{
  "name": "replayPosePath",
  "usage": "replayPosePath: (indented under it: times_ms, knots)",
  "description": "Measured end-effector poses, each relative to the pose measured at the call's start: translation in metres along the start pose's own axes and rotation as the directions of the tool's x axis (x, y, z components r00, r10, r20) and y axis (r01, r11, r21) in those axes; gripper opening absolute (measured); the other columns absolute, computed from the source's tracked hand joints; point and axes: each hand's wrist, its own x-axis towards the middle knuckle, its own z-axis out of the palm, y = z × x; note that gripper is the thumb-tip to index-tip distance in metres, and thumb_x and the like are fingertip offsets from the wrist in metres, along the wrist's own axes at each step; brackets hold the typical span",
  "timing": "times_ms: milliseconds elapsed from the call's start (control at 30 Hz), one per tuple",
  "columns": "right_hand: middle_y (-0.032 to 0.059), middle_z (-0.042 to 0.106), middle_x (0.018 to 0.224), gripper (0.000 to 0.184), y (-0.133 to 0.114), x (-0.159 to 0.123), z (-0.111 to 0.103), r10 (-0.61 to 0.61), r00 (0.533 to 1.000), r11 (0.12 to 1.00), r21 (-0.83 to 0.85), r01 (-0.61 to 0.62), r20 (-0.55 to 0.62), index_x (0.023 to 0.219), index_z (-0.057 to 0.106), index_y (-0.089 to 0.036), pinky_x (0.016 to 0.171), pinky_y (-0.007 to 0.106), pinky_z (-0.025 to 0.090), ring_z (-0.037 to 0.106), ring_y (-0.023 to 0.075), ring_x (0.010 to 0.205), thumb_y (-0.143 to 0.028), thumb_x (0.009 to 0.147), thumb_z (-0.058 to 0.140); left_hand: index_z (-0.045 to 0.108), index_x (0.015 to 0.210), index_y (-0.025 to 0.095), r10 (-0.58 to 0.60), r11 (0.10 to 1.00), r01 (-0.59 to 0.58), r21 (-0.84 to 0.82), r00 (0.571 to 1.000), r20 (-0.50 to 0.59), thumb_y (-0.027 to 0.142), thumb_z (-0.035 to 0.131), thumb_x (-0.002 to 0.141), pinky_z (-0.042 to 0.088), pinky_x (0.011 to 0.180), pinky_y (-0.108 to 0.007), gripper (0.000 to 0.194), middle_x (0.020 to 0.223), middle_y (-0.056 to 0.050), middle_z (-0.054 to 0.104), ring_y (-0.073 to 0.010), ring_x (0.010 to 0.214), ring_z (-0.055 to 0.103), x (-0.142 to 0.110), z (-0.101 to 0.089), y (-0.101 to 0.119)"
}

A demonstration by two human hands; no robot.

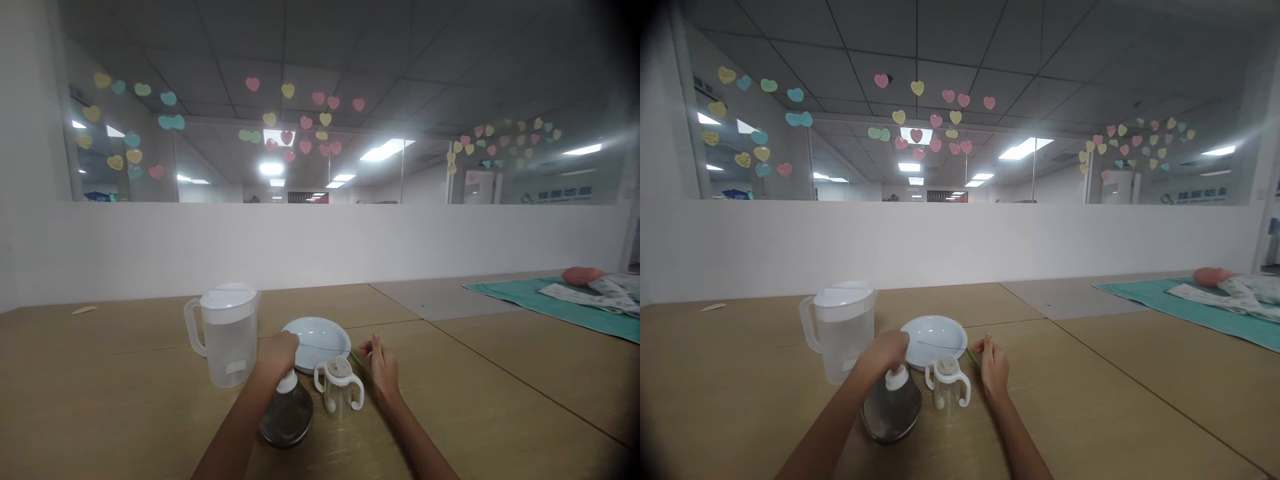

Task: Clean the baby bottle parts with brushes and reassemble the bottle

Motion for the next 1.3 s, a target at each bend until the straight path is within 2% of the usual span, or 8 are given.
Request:
replayPosePath:
  times_ms: [100,200,267,333,600,867,1100,1300]
  knots:
    - [0.0080,0.065,0.071,0.051,-0.013,-0.006,-0.007,-0.310,0.947,0.950,-0.079,0.303,-0.085,0.072,0.064,-0.019,0.066,0.032,0.043,0.059,0.0209,0.068,-0.056,0.086,0.032,0.067,0.075,0.014,0.045,0.998,-0.044,0.043,0.999,-0.013,0.009,0.051,0.072,0.046,0.071,-0.032,0.018,0.084,-0.013,0.068,-0.0236,0.080,0.064,-0.013,-0.030,0.015]
    - [0.0105,0.067,0.090,0.031,-0.030,-0.018,-0.008,-0.810,0.585,0.582,-0.165,0.796,-0.034,0.102,0.062,-0.018,0.072,0.034,0.047,0.061,0.0232,0.084,-0.037,0.084,0.047,0.066,0.087,0.015,0.203,0.976,-0.195,0.093,0.975,-0.088,0.021,0.040,0.087,0.044,0.074,-0.029,0.027,0.093,-0.011,0.066,-0.0208,0.087,0.062,-0.025,-0.045,0.044]
    - [0.0162,0.064,0.101,0.049,-0.041,-0.026,-0.004,-0.936,0.351,0.347,-0.245,0.905,-0.031,0.122,0.051,-0.011,0.076,0.038,0.048,0.060,0.0274,0.093,-0.039,0.082,0.050,0.064,0.093,0.017,0.318,0.944,-0.306,0.120,0.944,-0.093,0.025,0.035,0.091,0.044,0.074,-0.028,0.030,0.098,-0.009,0.064,-0.0190,0.087,0.060,-0.030,-0.044,0.064]
    - [0.0183,0.063,0.100,0.060,-0.048,-0.031,0.000,-0.959,0.284,0.276,-0.260,0.925,-0.007,0.131,0.040,-0.008,0.073,0.040,0.049,0.060,0.0285,0.093,-0.041,0.083,0.048,0.062,0.094,0.016,0.406,0.902,-0.388,0.192,0.911,-0.066,0.026,0.033,0.093,0.044,0.072,-0.026,0.031,0.096,-0.008,0.063,-0.0175,0.084,0.059,-0.032,-0.040,0.077]
    - [0.0138,0.062,0.091,0.048,-0.039,-0.015,-0.005,-0.983,0.180,0.180,-0.221,0.958,-0.020,0.128,0.038,-0.012,0.068,0.042,0.051,0.062,0.0248,0.082,-0.036,0.087,0.042,0.059,0.086,0.020,0.690,0.672,-0.629,0.390,0.724,-0.021,0.012,0.047,0.084,0.039,0.061,-0.025,0.014,0.088,-0.001,0.061,-0.0157,0.078,0.056,-0.052,-0.043,0.094]
    - [0.0106,0.062,0.088,0.021,-0.018,-0.007,-0.007,-0.986,0.165,0.168,-0.236,0.957,-0.029,0.105,0.046,-0.021,0.055,0.042,0.052,0.063,0.0230,0.072,-0.024,0.085,0.042,0.059,0.088,0.022,0.766,0.594,-0.706,0.387,0.643,-0.004,0.003,0.051,0.075,0.032,0.053,-0.027,0.024,0.086,0.002,0.061,-0.0148,0.074,0.055,-0.072,-0.050,0.100]
    - [0.0103,0.061,0.093,0.031,-0.022,-0.008,-0.007,-0.991,0.130,0.133,-0.192,0.972,-0.029,0.114,0.041,-0.022,0.060,0.039,0.051,0.061,0.0206,0.077,-0.034,0.086,0.044,0.065,0.089,0.024,0.686,0.718,-0.671,0.184,0.727,-0.030,0.010,0.046,0.082,0.039,0.067,-0.023,0.024,0.089,0.001,0.065,-0.0133,0.080,0.058,-0.065,-0.056,0.093]
    - [0.0122,0.060,0.096,0.043,-0.020,-0.010,-0.011,-0.889,0.448,0.451,-0.330,0.829,-0.089,0.123,0.039,-0.017,0.068,0.040,0.051,0.060,0.0245,0.085,-0.030,0.083,0.049,0.063,0.108,0.023,0.462,0.886,-0.463,0.020,0.879,-0.116,0.028,0.035,0.092,0.043,0.081,-0.026,0.033,0.100,-0.004,0.068,-0.0181,0.094,0.059,-0.033,-0.044,0.078]
